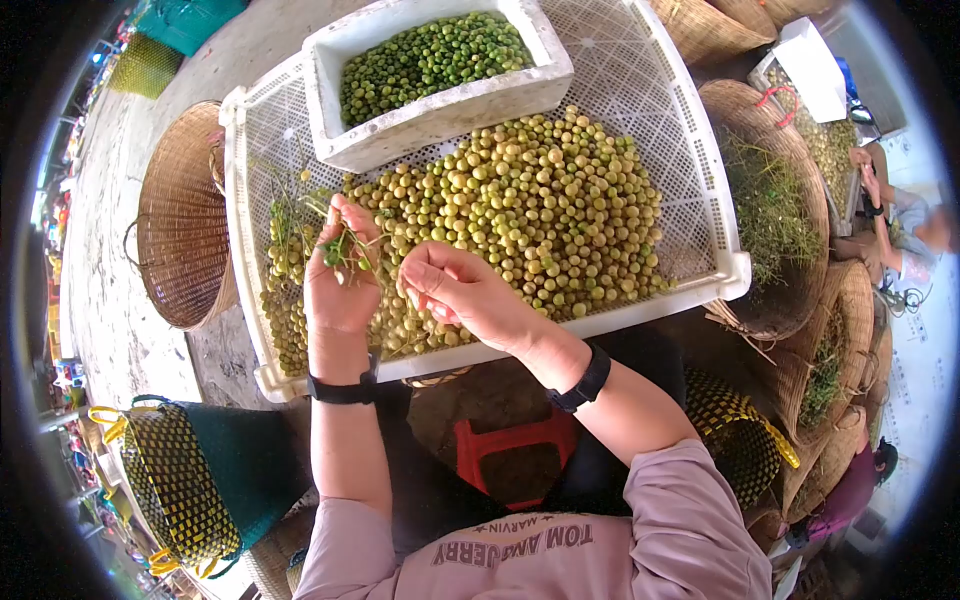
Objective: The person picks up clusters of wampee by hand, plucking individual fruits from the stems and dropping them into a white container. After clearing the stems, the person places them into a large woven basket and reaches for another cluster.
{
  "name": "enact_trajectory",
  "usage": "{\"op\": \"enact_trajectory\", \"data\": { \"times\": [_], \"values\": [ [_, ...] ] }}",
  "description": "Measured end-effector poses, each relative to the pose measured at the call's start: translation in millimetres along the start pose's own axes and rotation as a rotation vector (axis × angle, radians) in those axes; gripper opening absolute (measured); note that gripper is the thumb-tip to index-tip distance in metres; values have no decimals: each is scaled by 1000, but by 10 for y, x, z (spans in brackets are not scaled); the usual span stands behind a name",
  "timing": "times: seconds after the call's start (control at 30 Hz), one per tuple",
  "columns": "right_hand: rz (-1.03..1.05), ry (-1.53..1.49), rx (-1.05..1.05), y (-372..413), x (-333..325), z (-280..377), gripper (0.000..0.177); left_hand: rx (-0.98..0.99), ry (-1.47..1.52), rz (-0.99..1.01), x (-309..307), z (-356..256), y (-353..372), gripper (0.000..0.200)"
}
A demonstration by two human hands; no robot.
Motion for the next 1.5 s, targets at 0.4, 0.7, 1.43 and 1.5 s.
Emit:
{"op": "enact_trajectory", "data": {
  "times": [0.4, 0.7, 1.43, 1.5],
  "values": [
    [-85, -520, -31, -61, -120, 71, 48, 158, 64, 85, -63, -368, 53, 29],
    [-102, -462, -37, -71, -110, 67, 49, 256, -88, -23, -15, -381, 66, 22],
    [-210, -457, -141, -70, -340, 6, 32, 520, -1869, -235, 313, 396, 35, 18],
    [-228, -446, -134, -68, -329, 16, 32, 544, -1908, -269, 266, 396, 20, 16]
  ]
}}
Point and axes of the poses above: each hand's wrist, its own y-axis away from the middle knuckle, its own x-axis out of the palm, z = x × y, the point moved 4 cm from there along -y, towards the middle knuckle, and after that the axes turned 12 degrees about -x, right-handed, at the moved point
